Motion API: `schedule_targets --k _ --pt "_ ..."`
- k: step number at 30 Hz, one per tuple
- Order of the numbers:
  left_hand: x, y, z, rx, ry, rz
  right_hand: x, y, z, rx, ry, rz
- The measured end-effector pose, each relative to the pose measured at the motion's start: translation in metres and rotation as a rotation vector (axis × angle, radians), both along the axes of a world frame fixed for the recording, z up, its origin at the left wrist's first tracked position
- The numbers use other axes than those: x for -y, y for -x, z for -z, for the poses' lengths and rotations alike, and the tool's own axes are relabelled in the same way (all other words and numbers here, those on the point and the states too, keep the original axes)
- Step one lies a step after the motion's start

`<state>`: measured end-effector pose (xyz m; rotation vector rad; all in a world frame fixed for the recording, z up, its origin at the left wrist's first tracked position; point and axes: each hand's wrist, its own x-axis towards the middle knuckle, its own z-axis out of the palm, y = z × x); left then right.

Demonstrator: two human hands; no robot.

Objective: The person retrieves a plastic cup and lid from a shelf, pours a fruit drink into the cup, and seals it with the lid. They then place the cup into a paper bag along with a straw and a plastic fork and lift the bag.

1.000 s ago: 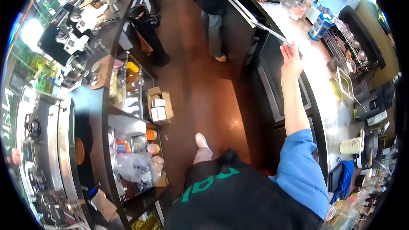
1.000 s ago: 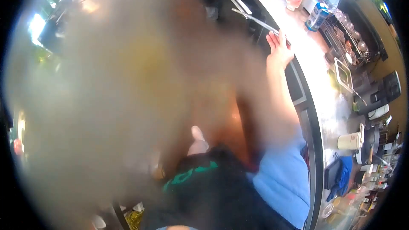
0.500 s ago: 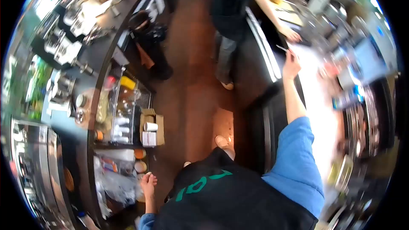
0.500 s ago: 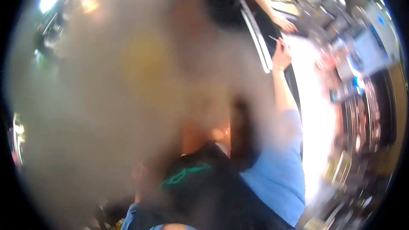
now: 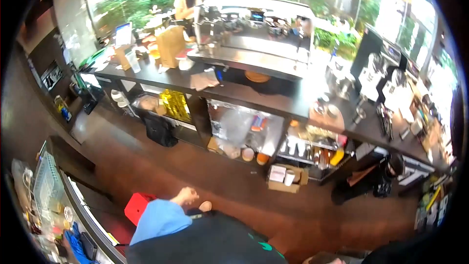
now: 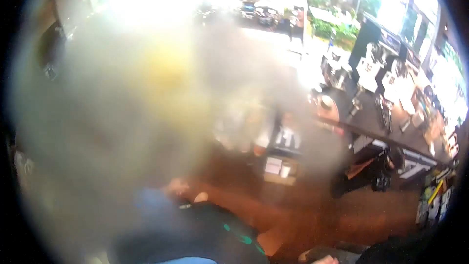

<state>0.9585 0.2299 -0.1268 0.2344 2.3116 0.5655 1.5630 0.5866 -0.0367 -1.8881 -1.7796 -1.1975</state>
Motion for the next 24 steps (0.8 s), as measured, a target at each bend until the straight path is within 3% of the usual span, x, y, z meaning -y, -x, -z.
schedule_targets --k 2,3,4,5,6,7,8,9,10,11,12,13,14,15,16,18,21,23,24 --pt "0.054 -0.015 0.066 0.069 -0.160 -0.052 -0.033 0.095 0.106 -1.319 0.716 -0.715" --pt "0.068 -0.023 0.052 0.077 -0.108 -0.070 -0.007 0.198 0.066 -1.817 0.879 -0.608" --pt "0.083 -0.023 0.025 0.074 -0.060 -0.090 0.014 0.289 0.040 -1.848 1.191 -0.693" --pt "0.128 -0.016 0.082 0.259 -0.131 -0.227 0.048 0.365 -0.006 -1.671 1.576 -0.800" --pt "0.169 -0.008 0.131 0.432 -0.180 -0.377 0.079 0.436 -0.032 -1.339 1.763 -1.091" --pt "0.196 -0.020 0.107 0.311 -0.152 -0.524 0.106 0.502 -0.050 -0.894 1.789 -1.394" --pt "0.217 -0.040 0.068 0.199 -0.114 -0.664 0.150 0.563 -0.102 -0.705 1.763 -1.640" --pt "0.239 -0.036 0.073 0.208 -0.099 -0.677 0.182 0.618 -0.142 -0.646 1.729 -1.918" --pt "0.263 -0.042 0.080 0.206 -0.069 -0.816 0.210 0.673 -0.174 -0.550 1.691 -1.994" --pt "0.289 -0.045 0.085 0.198 -0.028 -0.953 0.235 0.765 -0.151 -0.518 0.671 -2.334" --pt "0.312 -0.045 0.095 0.211 0.005 -0.958 0.256 0.832 -0.182 -0.555 1.288 -2.246" --pt "0.328 -0.037 0.105 0.196 -0.129 -1.115 0.289 0.854 -0.279 -0.685 1.268 -2.308" --pt "0.345 -0.035 0.113 0.179 -0.261 -1.272 0.309 0.924 -0.293 -0.961 1.593 -2.310" --pt "0.357 -0.032 0.121 0.160 -0.288 -1.310 0.325 0.964 -0.327 -0.889 1.275 -2.240" --pt "0.362 -0.025 0.127 0.138 -0.332 -1.350 0.342 0.960 -0.372 -0.757 1.489 -2.151" --pt "0.362 -0.010 0.131 0.155 -0.367 -1.400 0.369 0.982 -0.370 -0.727 1.636 -2.282" --pt "0.327 0.017 0.083 0.280 -0.534 -1.548 0.390 0.983 -0.305 -0.187 2.008 -2.271" --pt "0.322 0.046 0.093 0.330 -0.642 -1.642 0.375 1.006 -0.257 0.341 1.979 -2.225" --pt "0.324 0.066 0.097 0.346 -0.664 -1.650 0.376 0.993 -0.289 0.107 1.873 -2.238"
